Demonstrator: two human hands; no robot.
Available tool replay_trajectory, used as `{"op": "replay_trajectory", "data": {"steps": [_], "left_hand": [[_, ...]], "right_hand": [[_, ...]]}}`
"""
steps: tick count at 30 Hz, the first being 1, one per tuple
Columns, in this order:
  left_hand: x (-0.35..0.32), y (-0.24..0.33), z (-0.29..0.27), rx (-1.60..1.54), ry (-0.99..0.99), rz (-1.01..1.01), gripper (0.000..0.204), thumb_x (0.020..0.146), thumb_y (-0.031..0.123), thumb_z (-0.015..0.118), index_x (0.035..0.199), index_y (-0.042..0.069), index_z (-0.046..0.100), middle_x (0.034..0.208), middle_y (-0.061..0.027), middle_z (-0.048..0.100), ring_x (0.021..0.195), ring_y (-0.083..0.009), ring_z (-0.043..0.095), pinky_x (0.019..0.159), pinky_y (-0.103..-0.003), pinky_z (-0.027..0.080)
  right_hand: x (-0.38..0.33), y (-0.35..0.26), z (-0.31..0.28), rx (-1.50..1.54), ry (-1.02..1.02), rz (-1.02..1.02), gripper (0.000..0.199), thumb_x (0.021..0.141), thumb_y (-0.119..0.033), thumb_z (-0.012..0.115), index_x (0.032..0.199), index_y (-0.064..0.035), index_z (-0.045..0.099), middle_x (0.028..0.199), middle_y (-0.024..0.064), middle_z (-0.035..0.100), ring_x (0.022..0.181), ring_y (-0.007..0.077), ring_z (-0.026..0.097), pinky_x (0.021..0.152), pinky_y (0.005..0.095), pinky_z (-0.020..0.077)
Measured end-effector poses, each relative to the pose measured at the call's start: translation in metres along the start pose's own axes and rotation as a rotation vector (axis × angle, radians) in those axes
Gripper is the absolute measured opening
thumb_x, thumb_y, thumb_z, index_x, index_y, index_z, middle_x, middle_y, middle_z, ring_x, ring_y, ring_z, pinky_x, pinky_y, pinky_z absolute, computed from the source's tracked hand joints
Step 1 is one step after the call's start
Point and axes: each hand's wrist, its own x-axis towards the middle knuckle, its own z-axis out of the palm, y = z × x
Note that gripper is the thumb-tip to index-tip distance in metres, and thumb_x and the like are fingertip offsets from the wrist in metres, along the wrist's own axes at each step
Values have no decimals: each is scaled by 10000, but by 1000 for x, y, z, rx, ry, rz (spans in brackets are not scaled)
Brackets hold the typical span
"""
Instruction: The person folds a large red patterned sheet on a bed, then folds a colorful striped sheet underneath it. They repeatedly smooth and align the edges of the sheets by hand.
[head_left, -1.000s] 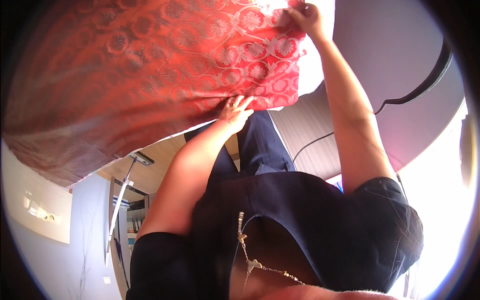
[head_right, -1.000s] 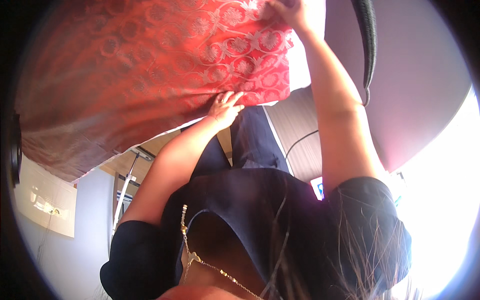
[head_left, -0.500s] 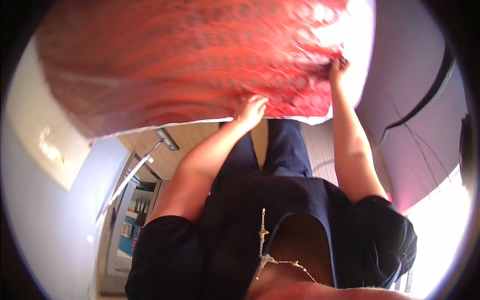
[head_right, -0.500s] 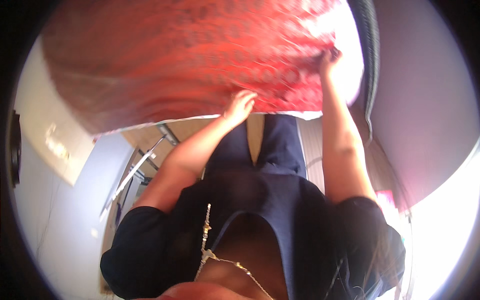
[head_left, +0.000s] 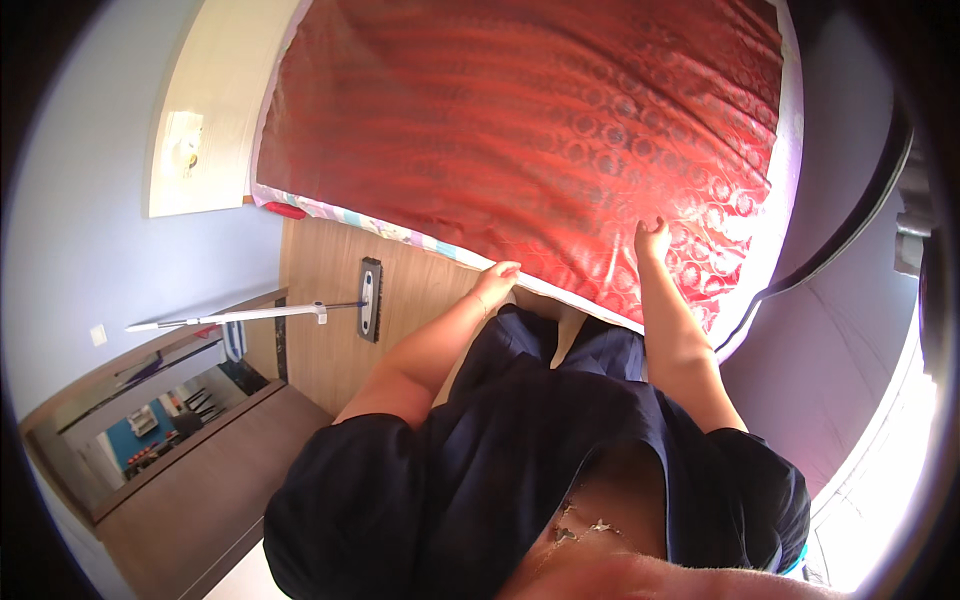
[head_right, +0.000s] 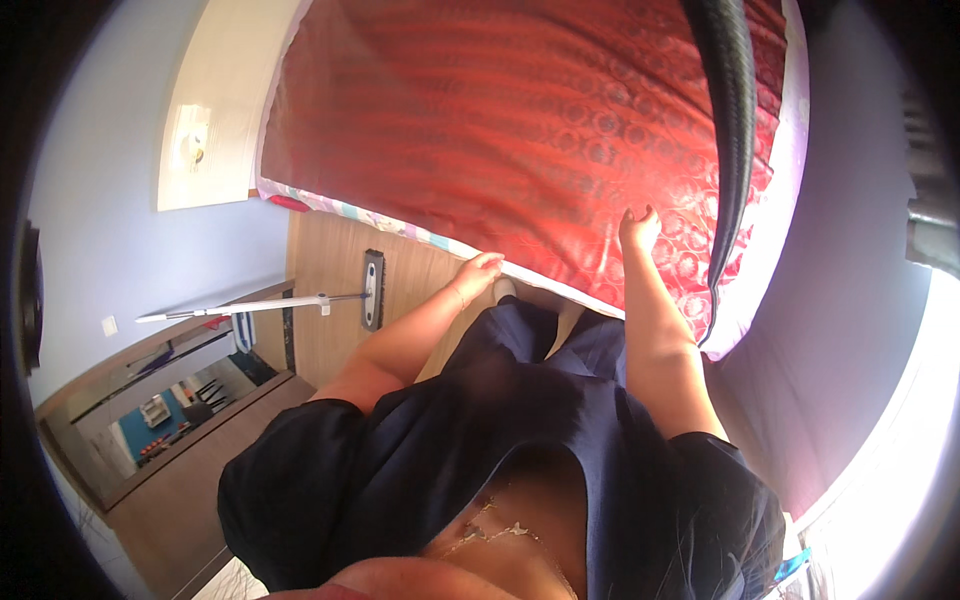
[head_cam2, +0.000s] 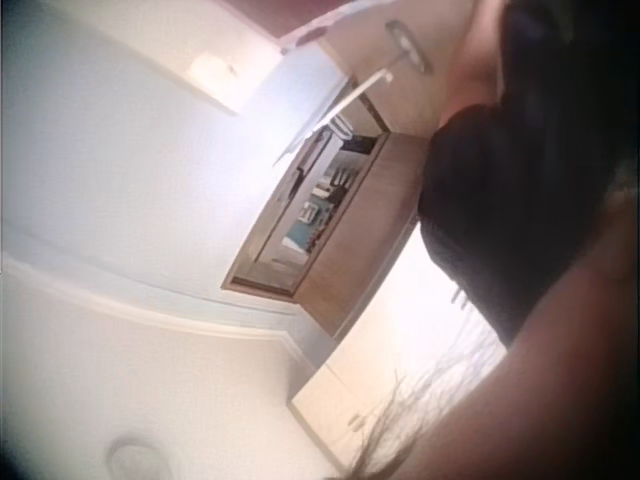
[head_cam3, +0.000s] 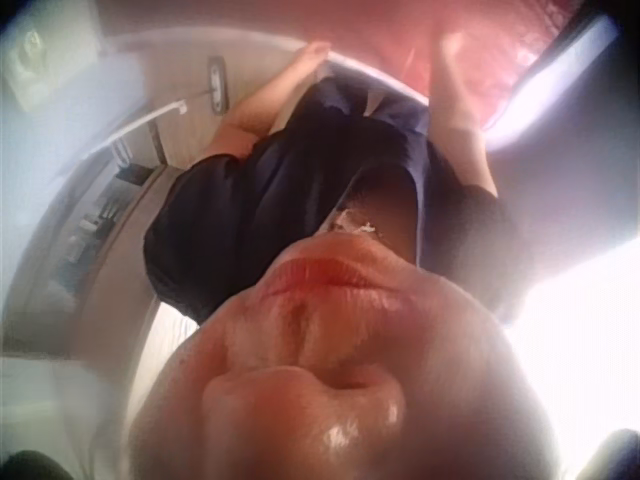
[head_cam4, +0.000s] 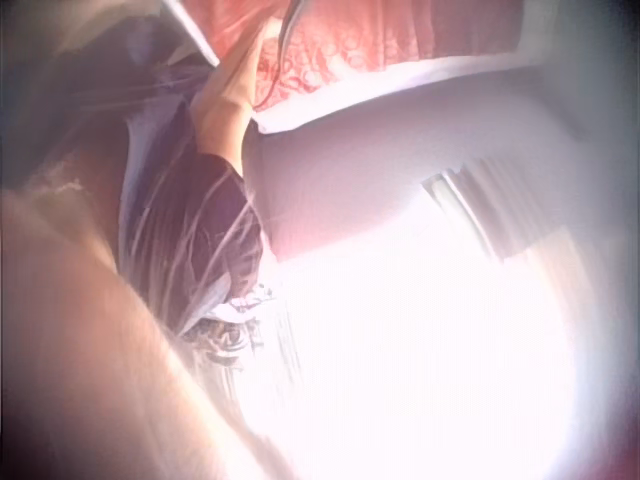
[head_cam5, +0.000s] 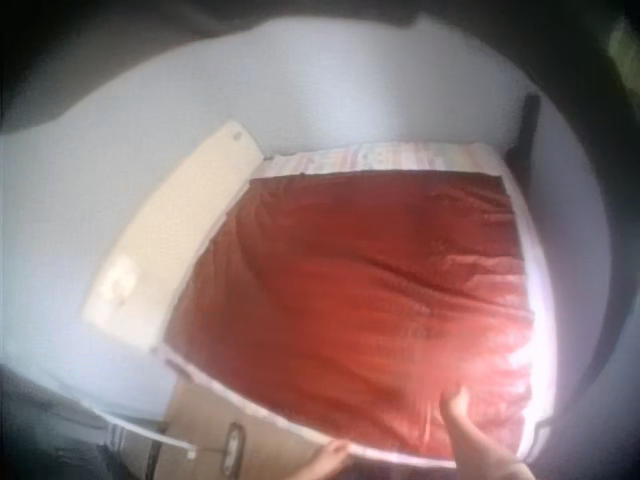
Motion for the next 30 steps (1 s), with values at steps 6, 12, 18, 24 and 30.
{"op": "replay_trajectory", "data": {"steps": [6, 12, 18, 24, 30], "left_hand": [[-77, -70, -135, -235, 142, 27, 315, 889, 221, 596, 1161, 62, 576, 1057, -34, 610, 917, -122, 573, 790, -250, 460], [-153, -205, -273, -292, 525, -88, 253, 868, 187, 576, 1087, 60, 585, 862, -8, 595, 756, -96, 558, 635, -227, 445], [-168, -144, -314, -515, 510, -69, 141, 875, 203, 558, 902, 86, 631, 654, 26, 524, 625, -59, 498, 571, -211, 411], [-66, -64, -332, -612, 204, -16, 158, 877, 184, 568, 996, 84, 596, 751, 25, 562, 640, -64, 530, 550, -204, 426], [-61, -53, -465, -571, 366, -151, 269, 872, 218, 589, 1105, 90, 552, 874, -14, 616, 726, -110, 592, 604, -243, 472]], "right_hand": [[-111, -74, 59, -20, -141, 122, 591, 749, -310, 639, 1259, -58, 479, 1233, 208, 508, 1136, 333, 503, 949, 406, 414], [-200, -166, 146, 104, -314, 140, 530, 733, -235, 638, 1226, -78, 523, 1064, 125, 599, 946, 215, 577, 822, 353, 462], [-215, -229, 204, 67, -337, 59, 335, 736, -184, 616, 1048, -61, 613, 917, 102, 638, 774, 192, 624, 640, 334, 499], [-100, -231, 215, -613, -297, -324, 309, 788, -178, 552, 1053, -37, 624, 1029, 119, 650, 962, 268, 634, 740, 393, 509], [-168, -353, 260, -294, -426, -82, 298, 742, -166, 647, 1035, -112, 664, 1078, 83, 647, 1018, 209, 620, 814, 336, 514]]}}
